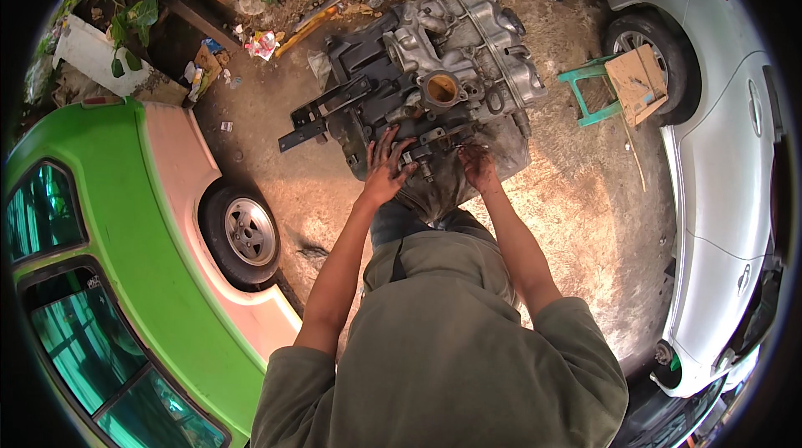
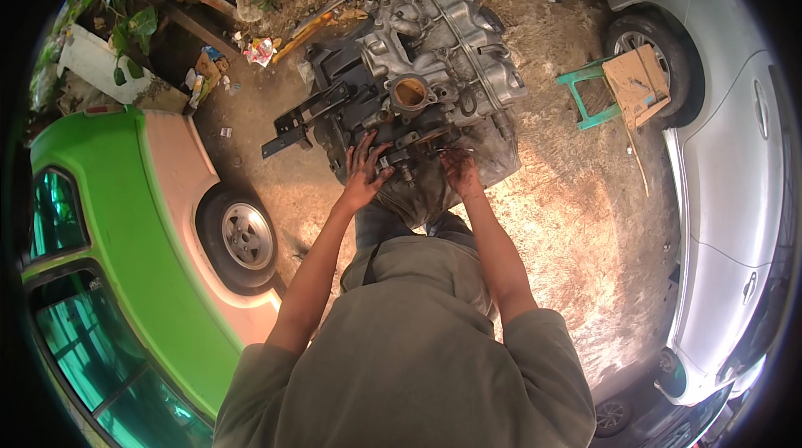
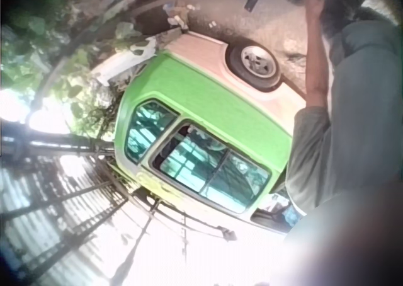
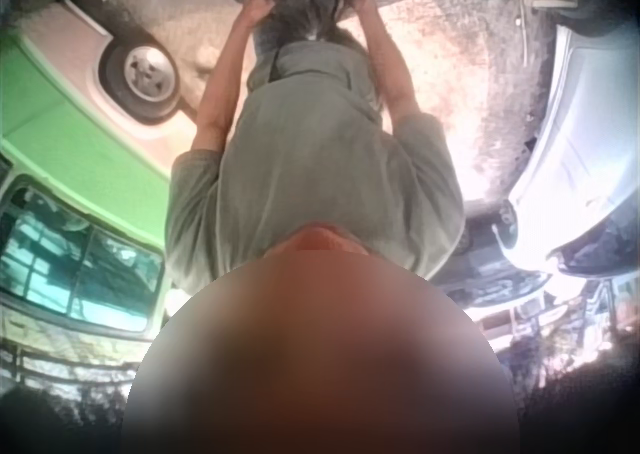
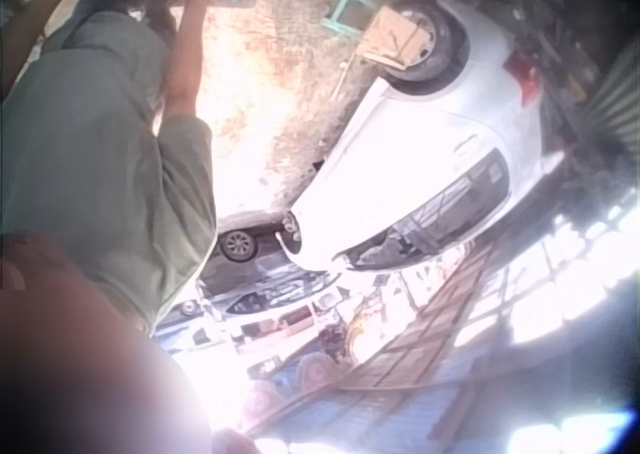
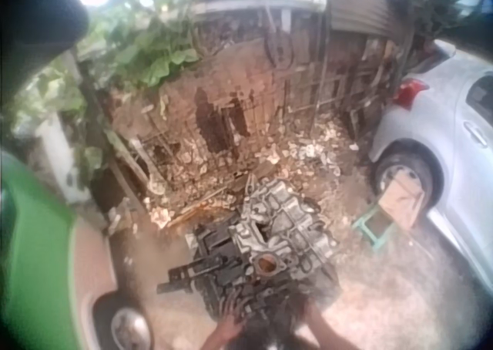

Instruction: The person uses a wrench to tighten bolts on a car engine block resting on a cloth on the ground. They repeatedly adjust the wrench and reposition their hands to work on different bolt locations on the engine.

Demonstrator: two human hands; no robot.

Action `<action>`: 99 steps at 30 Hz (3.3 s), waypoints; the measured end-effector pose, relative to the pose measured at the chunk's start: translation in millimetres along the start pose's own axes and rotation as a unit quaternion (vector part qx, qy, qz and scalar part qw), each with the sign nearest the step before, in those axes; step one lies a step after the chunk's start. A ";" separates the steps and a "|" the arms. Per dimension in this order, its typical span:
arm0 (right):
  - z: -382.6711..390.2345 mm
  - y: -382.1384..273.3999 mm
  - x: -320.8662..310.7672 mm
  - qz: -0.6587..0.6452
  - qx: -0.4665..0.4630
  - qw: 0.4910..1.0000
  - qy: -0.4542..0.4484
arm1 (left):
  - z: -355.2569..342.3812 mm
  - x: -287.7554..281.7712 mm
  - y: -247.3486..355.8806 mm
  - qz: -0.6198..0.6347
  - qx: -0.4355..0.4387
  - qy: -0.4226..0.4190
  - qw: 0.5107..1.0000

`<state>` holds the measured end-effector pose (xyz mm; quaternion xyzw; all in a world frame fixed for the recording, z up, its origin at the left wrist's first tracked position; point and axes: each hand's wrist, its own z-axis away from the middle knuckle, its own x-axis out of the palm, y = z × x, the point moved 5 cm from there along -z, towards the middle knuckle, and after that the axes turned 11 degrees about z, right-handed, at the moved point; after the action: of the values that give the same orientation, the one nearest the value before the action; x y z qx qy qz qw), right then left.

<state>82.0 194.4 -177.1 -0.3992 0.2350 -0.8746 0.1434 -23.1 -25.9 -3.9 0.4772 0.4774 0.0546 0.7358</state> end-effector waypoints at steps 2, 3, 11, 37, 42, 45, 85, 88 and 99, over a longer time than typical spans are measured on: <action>-0.1 3.3 2.0 -0.026 0.002 1.000 -0.015 | -0.2 -0.1 0.7 0.002 0.007 0.005 1.000; -0.3 6.6 -2.8 -0.035 0.017 0.999 0.023 | -0.2 0.6 -0.1 0.001 -0.002 0.000 1.000; -17.3 21.1 -12.3 -0.075 0.029 0.995 -0.058 | -0.9 -0.1 0.9 0.003 0.005 0.003 1.000; 66.2 -43.1 72.5 0.460 -0.305 0.834 0.006 | 1.8 -1.1 0.2 0.012 0.019 0.021 1.000; 38.7 -30.4 38.5 0.176 -0.155 0.971 0.048 | 0.2 -1.5 0.0 0.015 0.005 0.008 1.000; 22.5 -30.5 32.4 0.155 -0.118 0.980 0.047 | 0.6 -2.3 1.5 0.017 0.004 0.005 1.000; 68.9 -49.7 83.9 0.735 -0.333 0.587 -0.069 | -0.2 -1.6 1.0 0.000 0.012 0.014 1.000; 73.2 -35.7 78.9 0.811 -0.249 0.509 -0.147 | -0.4 -1.2 2.6 0.008 0.015 0.016 1.000; 39.3 -38.2 2.7 0.302 -0.225 0.926 0.033 | -0.2 -1.5 1.9 0.006 0.009 0.015 1.000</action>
<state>108.0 214.0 -132.9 -0.3025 0.5399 -0.7263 0.2990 -23.3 -25.5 -1.5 0.4859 0.4855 0.0623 0.7241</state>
